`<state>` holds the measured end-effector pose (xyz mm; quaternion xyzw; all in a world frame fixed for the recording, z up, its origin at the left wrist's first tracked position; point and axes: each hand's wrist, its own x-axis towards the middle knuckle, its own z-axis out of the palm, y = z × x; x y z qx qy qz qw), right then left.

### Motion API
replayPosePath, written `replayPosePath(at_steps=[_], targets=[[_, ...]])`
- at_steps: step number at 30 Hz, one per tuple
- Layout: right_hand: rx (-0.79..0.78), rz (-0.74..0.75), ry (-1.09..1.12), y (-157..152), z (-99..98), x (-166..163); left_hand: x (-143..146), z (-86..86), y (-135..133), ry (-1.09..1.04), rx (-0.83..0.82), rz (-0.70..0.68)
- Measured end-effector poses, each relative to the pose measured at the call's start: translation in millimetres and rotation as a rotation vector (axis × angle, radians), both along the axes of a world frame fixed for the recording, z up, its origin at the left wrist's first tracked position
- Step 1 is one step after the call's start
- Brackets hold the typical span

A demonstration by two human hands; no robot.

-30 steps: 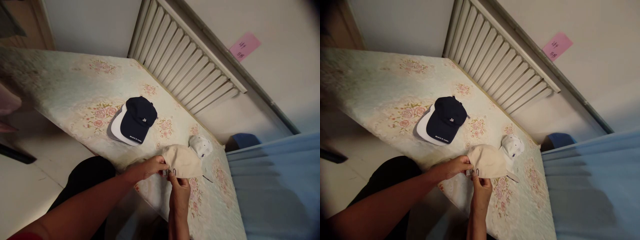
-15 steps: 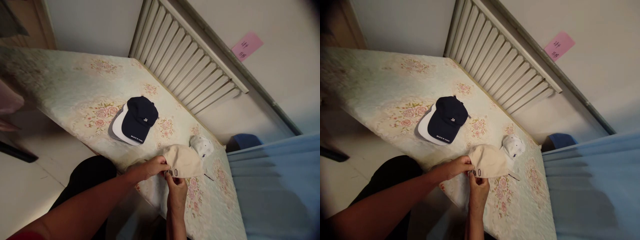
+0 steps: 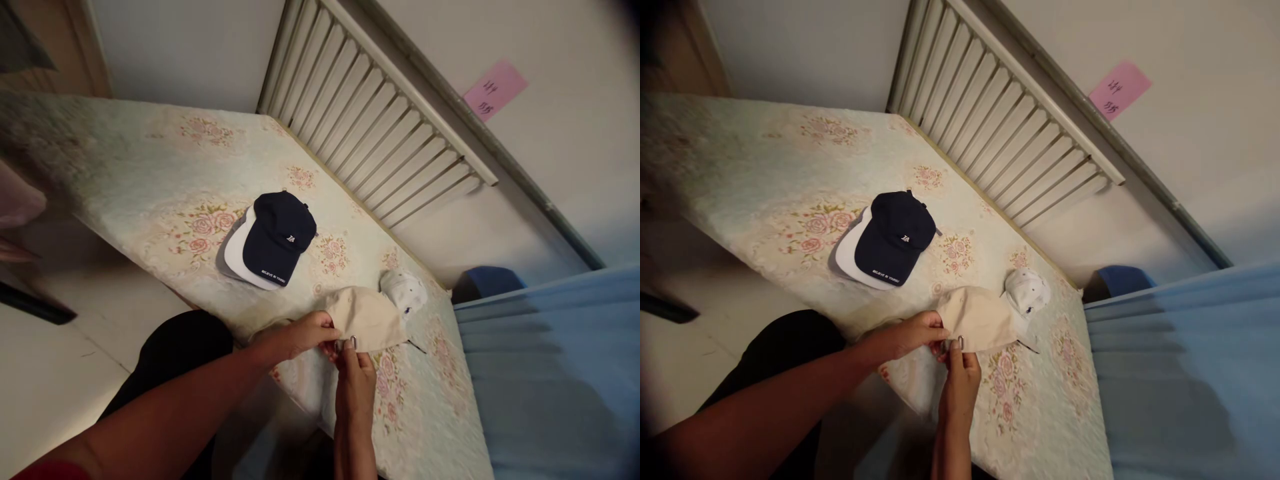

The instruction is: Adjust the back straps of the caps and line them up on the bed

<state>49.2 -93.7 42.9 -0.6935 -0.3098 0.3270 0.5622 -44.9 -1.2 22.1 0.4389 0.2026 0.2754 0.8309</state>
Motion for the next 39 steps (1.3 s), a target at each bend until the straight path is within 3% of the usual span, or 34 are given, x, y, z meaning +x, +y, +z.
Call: replayPosePath(at_steps=[5, 12, 26, 39], targets=[[0.082, -0.012, 0.202, 3.2, -0.5, -1.2, -0.7, -3.9, 1.0, -0.063, -0.049, -0.072], [0.061, 0.004, 0.158, 5.4, -1.7, 3.0, -5.7, -0.4, 0.8, -0.141, -0.088, -0.139], [0.091, 0.053, 0.272, 6.4, -3.4, -0.7, -2.2, 1.2, -1.9, -0.104, 0.087, -0.098], [0.037, 0.009, 0.232, 7.0, 1.4, 9.0, -5.7, 3.4, -1.4, 0.109, 0.077, -0.068]])
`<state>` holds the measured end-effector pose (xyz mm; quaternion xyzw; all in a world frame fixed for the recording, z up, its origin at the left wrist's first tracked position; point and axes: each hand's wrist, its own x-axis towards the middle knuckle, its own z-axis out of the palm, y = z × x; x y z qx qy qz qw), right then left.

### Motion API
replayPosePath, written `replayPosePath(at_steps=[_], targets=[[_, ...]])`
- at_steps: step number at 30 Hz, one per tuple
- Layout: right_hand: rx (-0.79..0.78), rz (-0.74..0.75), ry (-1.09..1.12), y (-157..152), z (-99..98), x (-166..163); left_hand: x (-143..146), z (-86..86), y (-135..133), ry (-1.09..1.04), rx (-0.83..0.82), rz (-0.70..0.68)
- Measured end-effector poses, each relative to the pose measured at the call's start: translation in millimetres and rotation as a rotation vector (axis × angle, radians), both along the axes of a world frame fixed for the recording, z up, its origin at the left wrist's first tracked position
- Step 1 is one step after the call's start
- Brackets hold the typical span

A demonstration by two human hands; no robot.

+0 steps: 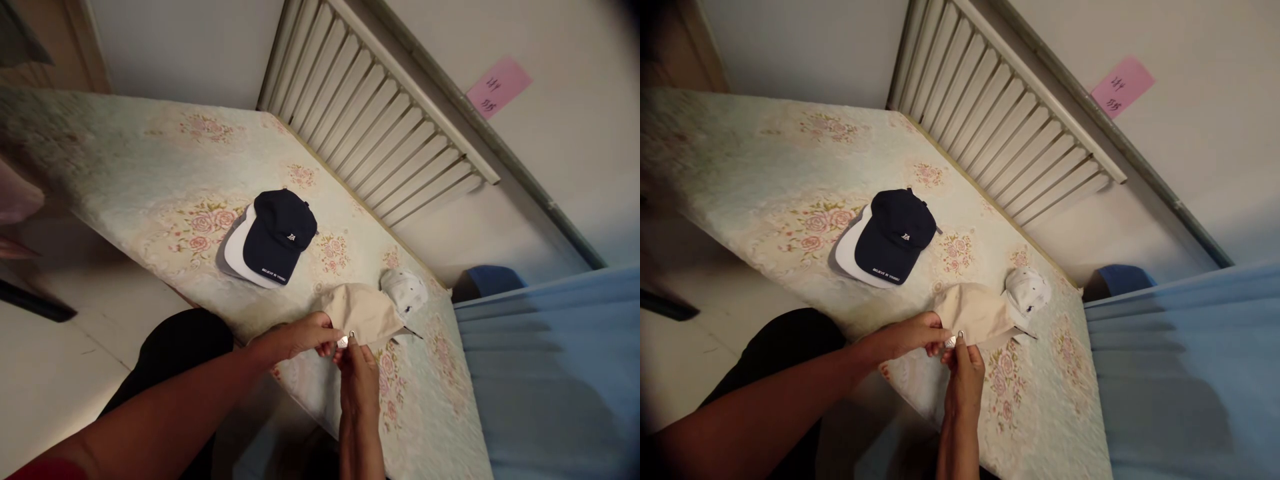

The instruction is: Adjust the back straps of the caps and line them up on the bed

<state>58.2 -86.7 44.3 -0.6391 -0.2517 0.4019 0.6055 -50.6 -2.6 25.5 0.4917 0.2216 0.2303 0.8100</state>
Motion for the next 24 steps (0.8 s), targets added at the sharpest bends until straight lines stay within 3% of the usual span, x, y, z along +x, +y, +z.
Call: replayPosePath(at_steps=[6, 11, 15, 19, 24], targets=[[-0.026, -0.001, 0.033, 3.3, -0.5, 12.6, -37.2, 7.8, 12.6, 0.016, 0.178, -0.084], [-0.031, -0.001, 0.063, 9.3, -4.7, 18.1, -67.0, 5.6, 26.9, 0.197, 0.358, 0.245], [-0.025, 0.001, 0.09, 11.9, -7.1, 19.2, -77.5, -7.2, 32.1, 0.435, 0.75, 0.382], [-0.026, -0.013, 0.119, 12.8, -8.2, 19.9, -84.7, -19.5, 27.4, 0.559, 1.019, 0.208], [-0.011, -0.012, 0.147, 14.5, -10.2, 21.2, -91.0, -17.6, 15.7, 0.586, 1.087, 0.01]])
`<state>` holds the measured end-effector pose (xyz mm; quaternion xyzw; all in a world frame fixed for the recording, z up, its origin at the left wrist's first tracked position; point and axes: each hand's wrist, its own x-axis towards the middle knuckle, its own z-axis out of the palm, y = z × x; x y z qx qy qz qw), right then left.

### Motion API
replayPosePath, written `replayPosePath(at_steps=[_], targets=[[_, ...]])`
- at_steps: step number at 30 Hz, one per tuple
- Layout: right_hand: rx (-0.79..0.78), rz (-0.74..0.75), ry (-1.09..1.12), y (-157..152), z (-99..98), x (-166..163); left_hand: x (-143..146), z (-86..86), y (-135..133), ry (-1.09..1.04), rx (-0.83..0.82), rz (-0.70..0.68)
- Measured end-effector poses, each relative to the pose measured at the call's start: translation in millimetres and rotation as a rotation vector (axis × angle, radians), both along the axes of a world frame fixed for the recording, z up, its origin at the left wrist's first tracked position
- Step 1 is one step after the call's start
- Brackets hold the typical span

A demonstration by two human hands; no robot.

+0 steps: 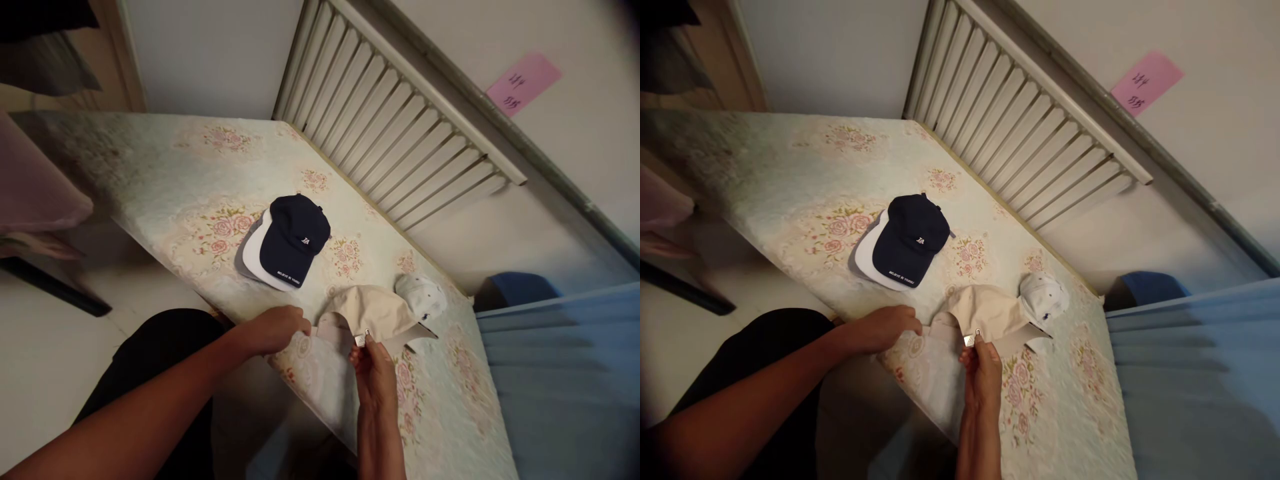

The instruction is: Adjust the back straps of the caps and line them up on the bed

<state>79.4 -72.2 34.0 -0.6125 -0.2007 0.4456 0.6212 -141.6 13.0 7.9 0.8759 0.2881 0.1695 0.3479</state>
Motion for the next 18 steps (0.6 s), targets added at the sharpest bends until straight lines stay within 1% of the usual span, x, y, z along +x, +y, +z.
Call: replayPosePath(at_steps=[4, 9, 11, 13, 14, 15, 16, 18], targets=[[0.011, 0.002, 0.011, 1.8, -1.8, -1.4, -0.1, 3.7, -3.1, 0.01, -0.018, -0.066], [0.01, 0.008, 0.036, 3.5, -2.9, -3.3, 11.1, 4.8, -1.1, -0.088, -0.069, -0.12], [0.016, 0.015, 0.04, 3.7, -3.5, -3.6, 18.0, 9.5, -0.9, -0.158, -0.026, -0.086], [0.023, 0.026, 0.047, 3.9, -4.0, -4.3, 24.7, 16.5, -1.9, -0.269, 0.026, 0.014], [0.027, 0.029, 0.05, 4.0, -4.0, -4.8, 27.8, 20.3, -2.8, -0.343, 0.023, 0.053], [0.031, 0.029, 0.054, 4.1, -3.9, -5.4, 30.6, 23.9, -3.8, -0.419, -0.016, 0.063], [0.032, 0.024, 0.057, 4.3, -3.7, -6.1, 33.3, 27.1, -4.8, -0.494, -0.089, 0.051], [0.025, 0.01, 0.064, 4.3, -2.9, -7.6, 38.4, 32.1, -6.2, -0.638, -0.331, 0.01]])
